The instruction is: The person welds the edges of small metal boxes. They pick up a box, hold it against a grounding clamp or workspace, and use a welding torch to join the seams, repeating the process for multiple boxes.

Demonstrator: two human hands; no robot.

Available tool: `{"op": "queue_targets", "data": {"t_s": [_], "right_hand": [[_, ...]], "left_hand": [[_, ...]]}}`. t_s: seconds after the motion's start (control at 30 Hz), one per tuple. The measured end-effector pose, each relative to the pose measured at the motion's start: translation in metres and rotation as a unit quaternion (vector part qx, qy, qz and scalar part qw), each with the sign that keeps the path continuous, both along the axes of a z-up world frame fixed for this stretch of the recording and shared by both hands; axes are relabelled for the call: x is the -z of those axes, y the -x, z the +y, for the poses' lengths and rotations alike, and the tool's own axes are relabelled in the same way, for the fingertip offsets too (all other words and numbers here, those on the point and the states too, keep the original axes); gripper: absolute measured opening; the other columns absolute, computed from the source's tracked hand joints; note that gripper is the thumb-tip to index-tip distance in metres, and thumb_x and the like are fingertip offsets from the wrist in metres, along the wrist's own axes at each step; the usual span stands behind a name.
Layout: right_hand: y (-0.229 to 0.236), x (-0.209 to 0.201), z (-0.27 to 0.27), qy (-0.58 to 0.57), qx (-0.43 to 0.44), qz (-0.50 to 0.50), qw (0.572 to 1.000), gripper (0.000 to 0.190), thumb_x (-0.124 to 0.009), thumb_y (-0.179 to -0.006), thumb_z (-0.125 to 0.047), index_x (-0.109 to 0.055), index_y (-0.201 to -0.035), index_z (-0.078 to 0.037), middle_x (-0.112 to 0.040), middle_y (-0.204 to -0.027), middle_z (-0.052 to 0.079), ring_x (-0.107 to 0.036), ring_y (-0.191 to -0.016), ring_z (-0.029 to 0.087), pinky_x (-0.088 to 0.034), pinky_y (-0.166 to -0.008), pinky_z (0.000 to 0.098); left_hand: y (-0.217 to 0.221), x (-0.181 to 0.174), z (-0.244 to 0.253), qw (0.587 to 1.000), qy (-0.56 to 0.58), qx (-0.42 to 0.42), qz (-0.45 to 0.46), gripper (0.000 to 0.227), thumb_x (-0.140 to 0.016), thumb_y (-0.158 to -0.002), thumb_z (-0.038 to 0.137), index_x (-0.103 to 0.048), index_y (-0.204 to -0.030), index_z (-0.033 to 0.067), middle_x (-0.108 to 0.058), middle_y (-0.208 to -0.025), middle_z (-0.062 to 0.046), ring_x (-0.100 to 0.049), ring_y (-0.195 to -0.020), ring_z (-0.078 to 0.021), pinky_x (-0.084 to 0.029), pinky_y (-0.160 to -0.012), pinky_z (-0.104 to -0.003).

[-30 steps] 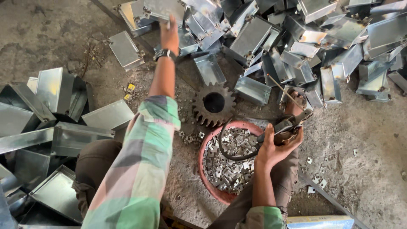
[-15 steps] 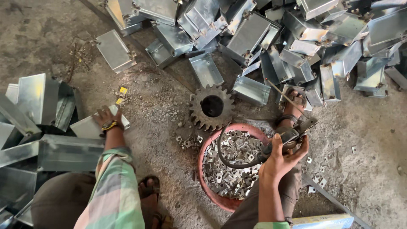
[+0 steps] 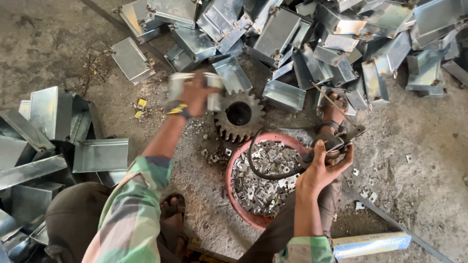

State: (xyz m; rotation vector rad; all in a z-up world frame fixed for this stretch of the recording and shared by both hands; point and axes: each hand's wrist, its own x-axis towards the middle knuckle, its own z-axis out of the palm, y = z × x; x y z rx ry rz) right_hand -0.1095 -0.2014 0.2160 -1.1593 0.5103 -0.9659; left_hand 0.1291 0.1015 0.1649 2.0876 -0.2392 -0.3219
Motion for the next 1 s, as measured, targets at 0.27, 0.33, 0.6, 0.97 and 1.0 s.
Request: {"op": "queue_targets", "data": {"t_s": [0.27, 0.33, 0.6, 0.97, 1.0], "right_hand": [[0.007, 0.009, -0.02, 0.005, 0.036, -0.014, 0.999, 0.074, -0.082, -0.092, -0.006, -0.038, -0.151, -0.007, -0.053, -0.136, 0.013, -0.063, -0.106, 0.019, -0.057, -0.084, 0.0279], [0.01, 0.007, -0.022, 0.003, 0.04, -0.022, 0.999, 0.074, -0.083, -0.093, -0.005, -0.039, -0.153, -0.007, -0.052, -0.138, 0.014, -0.061, -0.109, 0.018, -0.057, -0.087, 0.028], [0.012, 0.003, -0.024, -0.04, -0.006, 0.031, 0.999, 0.083, -0.083, -0.089, -0.012, -0.033, -0.155, -0.012, -0.054, -0.135, 0.017, -0.062, -0.099, 0.021, -0.059, -0.084, 0.0288], [0.006, 0.008, -0.009, 0.05, -0.075, 0.052, 0.995, 0.083, -0.08, -0.091, -0.002, -0.03, -0.156, -0.013, -0.042, -0.152, 0.017, -0.056, -0.123, 0.025, -0.055, -0.1, 0.0357], [0.006, 0.008, -0.009, 0.059, -0.074, 0.046, 0.994, 0.083, -0.081, -0.092, -0.002, -0.03, -0.156, -0.013, -0.041, -0.154, 0.017, -0.055, -0.127, 0.026, -0.055, -0.104, 0.0359]], "left_hand": [[0.07, 0.06, -0.134, 0.637, -0.414, 0.569, -0.315, 0.028, -0.063, -0.093, 0.046, -0.068, -0.121, 0.0476, -0.014, -0.172, -0.007, -0.011, -0.158, -0.0342, -0.014, -0.128, -0.051], [0.079, 0.053, -0.134, 0.623, -0.423, 0.575, -0.319, 0.034, -0.066, -0.09, 0.049, -0.066, -0.124, 0.0454, -0.014, -0.171, -0.007, -0.009, -0.158, -0.0332, -0.011, -0.127, -0.054], [0.1, 0.008, -0.102, 0.916, -0.236, 0.213, -0.247, 0.065, -0.076, -0.081, 0.043, -0.059, -0.14, 0.023, -0.033, -0.16, -0.019, -0.032, -0.143, -0.0377, -0.021, -0.114, -0.064], [0.243, 0.225, -0.118, 0.973, -0.171, 0.016, -0.154, 0.014, -0.072, -0.091, 0.022, -0.071, -0.092, 0.0079, -0.068, -0.099, -0.016, -0.065, -0.097, -0.0348, -0.052, -0.088, -0.048], [0.246, 0.23, -0.13, 0.97, -0.18, 0.065, -0.149, 0.016, -0.072, -0.094, 0.024, -0.071, -0.09, 0.0087, -0.069, -0.1, -0.014, -0.067, -0.102, -0.0324, -0.053, -0.095, -0.046]]}}
